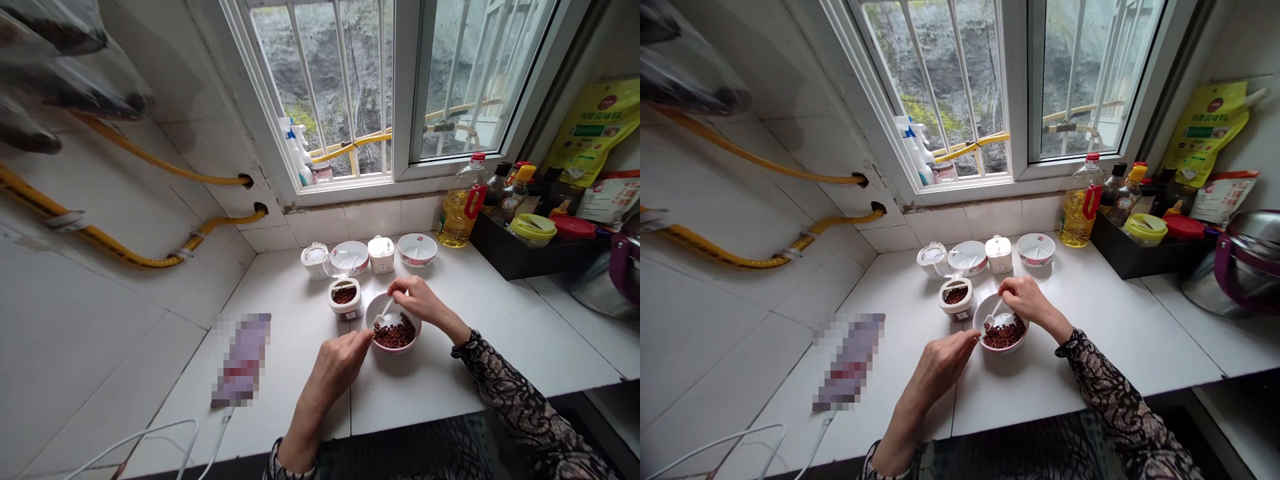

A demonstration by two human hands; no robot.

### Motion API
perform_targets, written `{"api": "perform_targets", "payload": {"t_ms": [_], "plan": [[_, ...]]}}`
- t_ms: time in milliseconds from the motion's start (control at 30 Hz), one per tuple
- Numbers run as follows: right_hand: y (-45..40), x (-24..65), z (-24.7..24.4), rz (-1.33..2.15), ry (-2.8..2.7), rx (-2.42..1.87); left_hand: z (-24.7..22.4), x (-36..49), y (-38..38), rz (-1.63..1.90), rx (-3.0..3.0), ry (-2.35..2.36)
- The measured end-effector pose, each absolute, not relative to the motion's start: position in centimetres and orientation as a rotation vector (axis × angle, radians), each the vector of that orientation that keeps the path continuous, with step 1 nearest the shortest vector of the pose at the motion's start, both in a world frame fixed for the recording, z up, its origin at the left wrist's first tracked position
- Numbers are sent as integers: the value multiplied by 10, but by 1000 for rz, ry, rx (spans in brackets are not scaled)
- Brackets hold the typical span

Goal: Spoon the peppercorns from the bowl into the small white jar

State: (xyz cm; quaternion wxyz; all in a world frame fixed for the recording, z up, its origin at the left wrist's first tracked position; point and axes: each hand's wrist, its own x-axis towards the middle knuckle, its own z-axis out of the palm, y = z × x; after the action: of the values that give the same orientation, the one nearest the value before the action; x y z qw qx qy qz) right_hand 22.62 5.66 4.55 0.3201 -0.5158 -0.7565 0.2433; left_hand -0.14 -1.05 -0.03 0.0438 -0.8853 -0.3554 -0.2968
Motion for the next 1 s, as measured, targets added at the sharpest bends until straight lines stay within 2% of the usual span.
{"api": "perform_targets", "payload": {"t_ms": [367, 567, 700, 900, 1000], "plan": [[62, 233, 45, 955, -1698, -1373, 0, -1, -11, -913, -2709, -1084], [67, 228, 46, 1128, -1462, -1217, 0, -1, -11, -926, -2713, -1090], [63, 212, 47, 904, -1491, -1086, -1, -1, -11, -897, -2720, -1102], [54, 188, 41, 142, -1899, -945, -3, -2, -11, -880, -2735, -1121], [51, 187, 43, -34, -1996, -889, -3, -2, -10, -872, -2736, -1119]]}}
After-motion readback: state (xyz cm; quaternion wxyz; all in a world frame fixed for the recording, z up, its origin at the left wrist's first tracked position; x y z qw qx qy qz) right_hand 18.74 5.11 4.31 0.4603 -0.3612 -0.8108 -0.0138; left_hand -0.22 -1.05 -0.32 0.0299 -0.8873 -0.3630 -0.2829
